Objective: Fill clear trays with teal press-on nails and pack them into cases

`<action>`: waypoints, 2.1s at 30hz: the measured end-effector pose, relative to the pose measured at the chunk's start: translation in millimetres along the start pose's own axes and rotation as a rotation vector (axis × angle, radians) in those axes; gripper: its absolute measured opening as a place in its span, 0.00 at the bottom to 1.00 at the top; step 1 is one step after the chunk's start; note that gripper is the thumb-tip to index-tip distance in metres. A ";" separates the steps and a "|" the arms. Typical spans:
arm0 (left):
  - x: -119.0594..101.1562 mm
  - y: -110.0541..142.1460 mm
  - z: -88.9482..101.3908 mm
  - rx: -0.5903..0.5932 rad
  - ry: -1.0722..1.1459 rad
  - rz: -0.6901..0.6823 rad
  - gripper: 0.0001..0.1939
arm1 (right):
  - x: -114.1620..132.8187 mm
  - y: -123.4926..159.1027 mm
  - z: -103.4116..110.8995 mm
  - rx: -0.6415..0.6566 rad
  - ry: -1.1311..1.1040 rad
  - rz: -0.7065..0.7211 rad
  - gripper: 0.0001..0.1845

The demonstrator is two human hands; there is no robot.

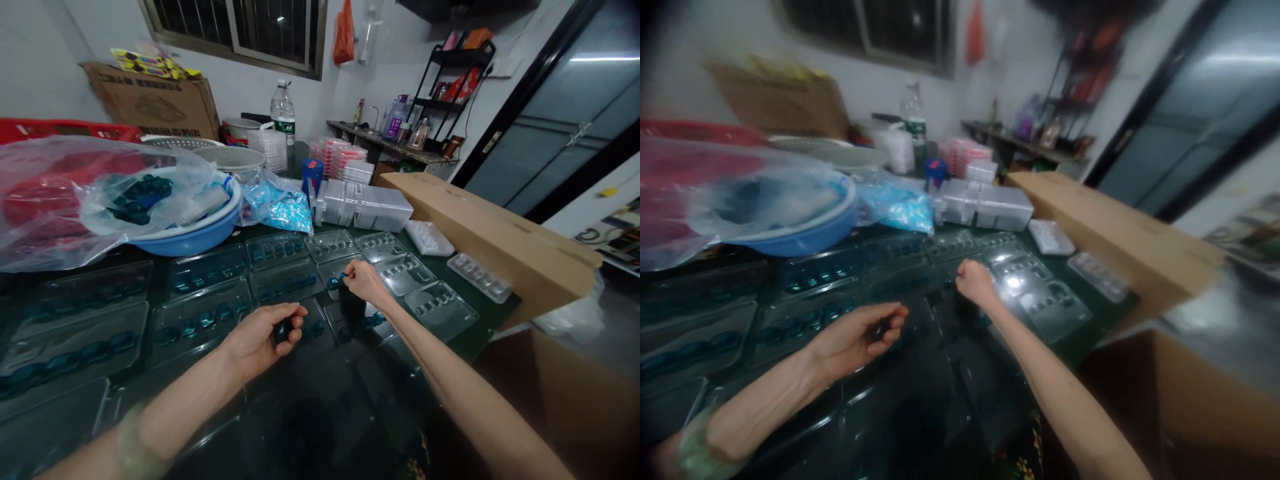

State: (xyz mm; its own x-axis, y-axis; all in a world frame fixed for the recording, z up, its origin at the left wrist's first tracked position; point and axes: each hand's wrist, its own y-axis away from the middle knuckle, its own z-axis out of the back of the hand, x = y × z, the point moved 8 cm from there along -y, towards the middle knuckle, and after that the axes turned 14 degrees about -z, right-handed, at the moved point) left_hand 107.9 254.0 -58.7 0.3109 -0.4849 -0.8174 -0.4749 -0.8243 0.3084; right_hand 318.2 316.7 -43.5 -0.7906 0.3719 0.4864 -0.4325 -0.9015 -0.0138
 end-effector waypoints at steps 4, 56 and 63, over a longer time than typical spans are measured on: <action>-0.3 1.8 0.7 -0.007 0.002 0.007 0.07 | 2.2 -2.9 -2.9 0.015 0.055 0.023 0.05; 6.8 19.4 -44.8 -0.016 0.087 -0.116 0.07 | 60.7 151.1 22.7 0.168 -0.178 0.395 0.06; -3.7 28.1 -35.4 0.027 -0.237 -0.231 0.11 | 50.1 149.6 28.2 0.196 -0.366 0.310 0.11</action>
State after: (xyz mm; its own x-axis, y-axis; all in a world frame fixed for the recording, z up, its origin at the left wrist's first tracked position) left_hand 122.6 222.3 -29.8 0.2144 -0.2022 -0.9556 -0.4364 -0.8951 0.0915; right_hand 226.0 194.2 3.5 -0.6501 0.0103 0.7597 -0.0844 -0.9947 -0.0587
